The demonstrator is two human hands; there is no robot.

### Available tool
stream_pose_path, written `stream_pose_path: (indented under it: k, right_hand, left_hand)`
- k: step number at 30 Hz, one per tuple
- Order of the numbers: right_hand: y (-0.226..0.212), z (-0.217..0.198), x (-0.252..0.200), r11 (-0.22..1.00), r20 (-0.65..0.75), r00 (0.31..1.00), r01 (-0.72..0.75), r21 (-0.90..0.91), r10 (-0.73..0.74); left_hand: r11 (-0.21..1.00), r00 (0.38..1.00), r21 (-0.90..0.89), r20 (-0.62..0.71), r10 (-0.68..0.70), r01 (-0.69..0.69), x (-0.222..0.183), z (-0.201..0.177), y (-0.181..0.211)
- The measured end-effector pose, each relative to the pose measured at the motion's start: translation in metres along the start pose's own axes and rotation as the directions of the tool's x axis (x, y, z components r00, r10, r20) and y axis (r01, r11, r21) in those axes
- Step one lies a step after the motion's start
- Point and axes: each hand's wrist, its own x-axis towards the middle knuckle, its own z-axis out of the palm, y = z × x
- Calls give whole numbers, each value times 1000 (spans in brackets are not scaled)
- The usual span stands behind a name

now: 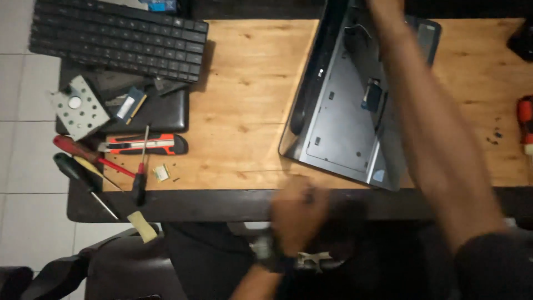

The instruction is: Disassembling a laptop by prying the top cover and disconnecting internal ribbon cables on a workbench.

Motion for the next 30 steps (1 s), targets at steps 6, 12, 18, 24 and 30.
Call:
stream_pose_path:
  k: [6,12,18,24,30]
  right_hand:
    - [-91,-81,-174,998,52,996,-67,7,67]
    - [-75,-63,-264,987,-102,983,149,-63,-155]
    - [-89,-67,-261,983,-73,982,169,-70,-174]
    - [-87,-74,-260,979,-136,971,202,19,-198]
    - [-69,-66,-269,973,-104,981,179,146,-165]
  left_hand:
    - [923,973,-309,-45,226,-229,89,-107,-3]
    - [932,925,-27,-137,355,-361,130,-59,-18]
    - [946,943,-127,-194,270,-297,143,-78,-38]
    - [920,942,-255,-234,239,-297,140,-91,-42]
    - [916,965,-319,-181,191,-242,98,-103,-18]
